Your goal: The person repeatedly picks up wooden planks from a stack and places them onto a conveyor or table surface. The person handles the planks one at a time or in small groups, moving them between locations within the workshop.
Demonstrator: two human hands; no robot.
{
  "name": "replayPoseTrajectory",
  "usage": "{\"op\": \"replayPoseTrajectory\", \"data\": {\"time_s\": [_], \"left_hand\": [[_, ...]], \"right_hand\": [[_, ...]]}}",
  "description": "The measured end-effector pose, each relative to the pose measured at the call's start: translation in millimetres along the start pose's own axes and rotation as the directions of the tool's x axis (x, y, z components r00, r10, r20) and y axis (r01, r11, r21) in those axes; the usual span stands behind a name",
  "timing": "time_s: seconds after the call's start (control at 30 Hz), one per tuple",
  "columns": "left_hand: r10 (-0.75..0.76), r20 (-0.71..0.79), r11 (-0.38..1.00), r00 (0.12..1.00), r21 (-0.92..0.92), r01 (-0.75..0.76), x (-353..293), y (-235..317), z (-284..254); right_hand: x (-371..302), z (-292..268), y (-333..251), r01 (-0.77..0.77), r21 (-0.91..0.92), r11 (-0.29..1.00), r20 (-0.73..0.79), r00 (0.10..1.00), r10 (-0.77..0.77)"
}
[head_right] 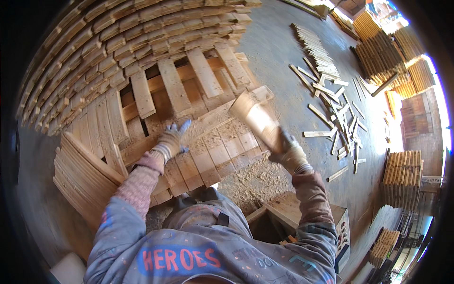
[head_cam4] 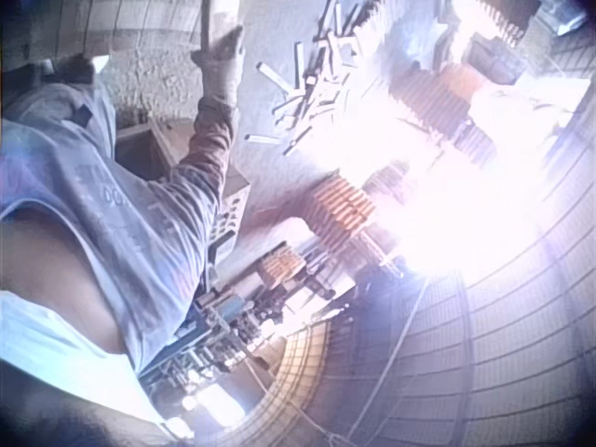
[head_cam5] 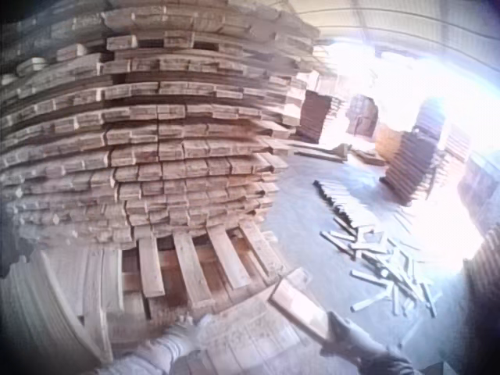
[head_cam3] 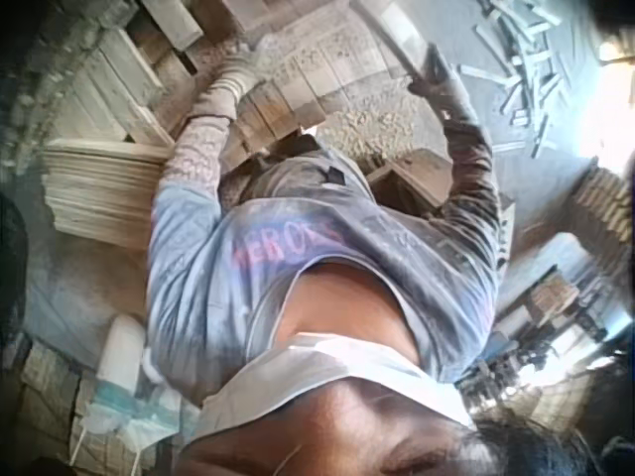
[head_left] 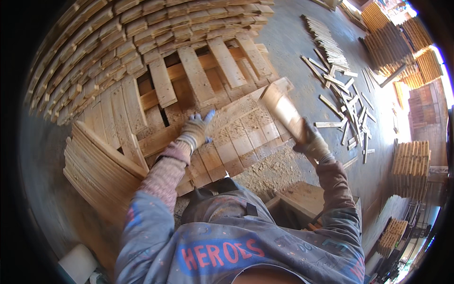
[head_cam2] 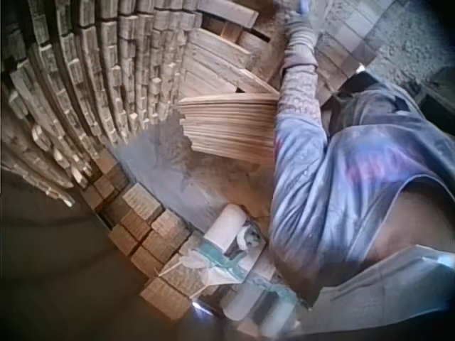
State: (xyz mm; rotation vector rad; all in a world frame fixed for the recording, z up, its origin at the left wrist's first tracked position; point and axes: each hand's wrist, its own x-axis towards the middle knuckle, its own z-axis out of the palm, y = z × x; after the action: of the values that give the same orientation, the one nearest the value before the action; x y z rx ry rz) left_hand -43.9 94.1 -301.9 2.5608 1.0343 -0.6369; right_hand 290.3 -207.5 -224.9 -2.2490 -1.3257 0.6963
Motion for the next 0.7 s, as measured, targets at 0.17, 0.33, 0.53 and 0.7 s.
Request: {"op": "replayPoseTrajectory", "data": {"time_s": [0.17, 0.33, 0.53, 0.7], "left_hand": [[0.313, -0.047, 0.158, 0.949, -0.982, -0.101, -68, 53, 5], [0.416, 0.064, 0.048, 0.907, -0.998, 0.049, -77, 113, -4], [0.318, -0.125, 0.134, 0.940, -0.975, -0.175, -89, 103, -4], [0.214, 0.263, 0.130, 0.941, -0.962, 0.240, -152, 16, -40]], "right_hand": [[39, 16, 43, -0.200, 0.956, 0.216, 0.096, 0.904, 0.416], [98, 113, -40, -0.081, 0.985, -0.154, 0.147, 0.857, 0.493], [121, 113, -53, -0.179, 0.981, -0.075, 0.194, 0.902, 0.387], [258, 5, 15, -0.004, 0.512, 0.859, -0.323, 0.926, 0.197]]}}
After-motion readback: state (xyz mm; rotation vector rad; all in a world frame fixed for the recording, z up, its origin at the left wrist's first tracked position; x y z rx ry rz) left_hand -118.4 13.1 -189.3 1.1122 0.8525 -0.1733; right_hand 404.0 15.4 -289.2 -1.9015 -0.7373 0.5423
